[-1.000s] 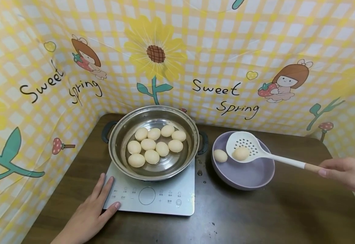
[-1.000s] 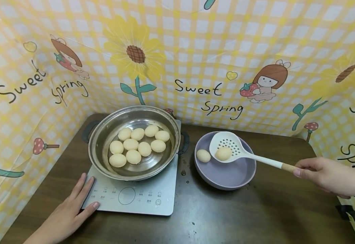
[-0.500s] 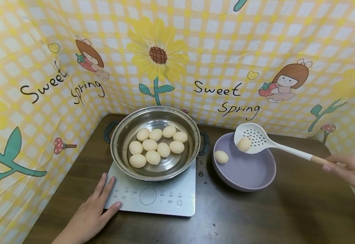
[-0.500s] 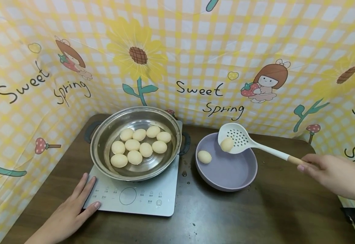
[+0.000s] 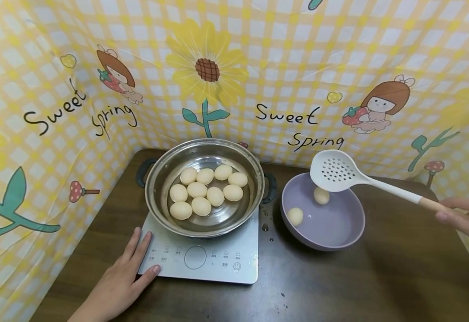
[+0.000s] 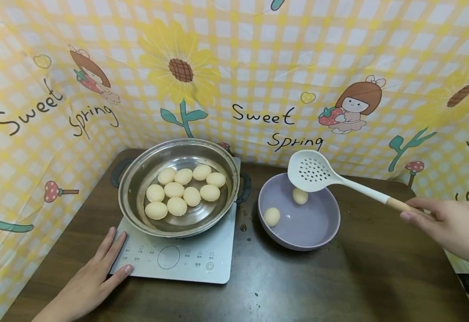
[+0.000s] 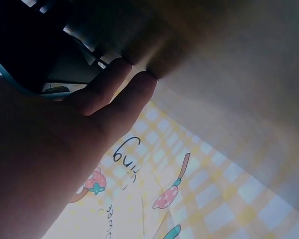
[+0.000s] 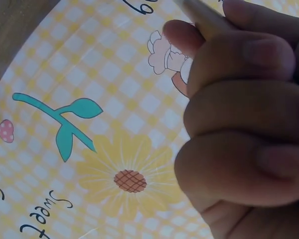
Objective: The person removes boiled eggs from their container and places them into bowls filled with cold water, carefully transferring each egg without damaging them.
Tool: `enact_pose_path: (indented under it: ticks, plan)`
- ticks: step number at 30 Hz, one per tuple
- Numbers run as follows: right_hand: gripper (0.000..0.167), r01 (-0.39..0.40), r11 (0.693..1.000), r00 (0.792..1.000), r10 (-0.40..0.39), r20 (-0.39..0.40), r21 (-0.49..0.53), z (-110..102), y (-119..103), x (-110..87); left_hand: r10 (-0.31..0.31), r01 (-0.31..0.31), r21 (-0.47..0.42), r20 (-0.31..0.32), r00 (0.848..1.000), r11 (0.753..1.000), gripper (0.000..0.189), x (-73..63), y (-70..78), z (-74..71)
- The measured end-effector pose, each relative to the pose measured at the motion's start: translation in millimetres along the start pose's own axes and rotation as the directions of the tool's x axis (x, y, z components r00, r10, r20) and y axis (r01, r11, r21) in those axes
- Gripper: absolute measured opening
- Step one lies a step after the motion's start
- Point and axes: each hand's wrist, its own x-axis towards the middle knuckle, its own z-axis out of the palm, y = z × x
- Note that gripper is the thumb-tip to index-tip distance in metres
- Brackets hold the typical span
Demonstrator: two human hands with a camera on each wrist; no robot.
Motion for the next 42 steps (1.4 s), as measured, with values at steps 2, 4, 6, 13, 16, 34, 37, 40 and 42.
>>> enact_pose_path:
  ticks: [2,4,6,13,16,34,37,40,42]
  plan:
    - [0.068,-0.004,0.999,1.0,0.005,-0.029,0.035,0.5,0.8,0.3,-0.002,0.002,-0.004,0.001,1.0,1.0,0.083,-0.3,0.0,-0.3]
    - [0.071,0.003,0.998,0.998,0.001,-0.065,0.069,1.8,0.8,1.1,-0.003,0.003,-0.005,0.001,1.0,1.0,0.083,-0.6,-0.1,-0.7]
    - [0.072,0.01,0.993,0.996,0.0,-0.088,0.12,2.8,-0.3,1.8,-0.004,0.004,-0.008,0.002,1.0,1.0,0.083,-0.9,0.0,-1.3]
    - [0.072,-0.132,0.961,0.991,0.134,0.009,0.243,0.8,-2.7,-4.7,0.0,0.0,-0.01,0.005,1.0,1.0,0.082,-0.2,0.8,-2.5]
    - [0.069,-0.174,0.94,0.984,0.157,0.084,0.293,0.8,-8.3,-5.1,-0.001,0.001,-0.011,0.008,1.0,1.0,0.082,0.4,1.1,-3.0]
    - [0.014,0.41,0.879,0.909,-0.415,0.029,-0.244,51.4,-149.8,64.8,0.004,-0.004,-0.018,0.01,1.0,1.0,0.081,0.0,-1.9,1.7]
    - [0.032,0.47,0.837,0.87,-0.493,-0.012,-0.282,62.5,-157.3,69.5,0.005,-0.005,-0.019,0.008,1.0,1.0,0.081,0.4,-1.2,1.4]
    - [0.05,0.508,0.8,0.835,-0.548,-0.048,-0.319,69.9,-160.9,72.4,0.004,-0.004,-0.017,0.006,1.0,1.0,0.081,0.3,-0.7,-0.1]
    - [0.049,0.521,0.783,0.817,-0.573,-0.066,-0.341,73.2,-162.2,73.9,0.002,-0.002,-0.01,0.003,1.0,1.0,0.081,-0.4,-1.2,-0.6]
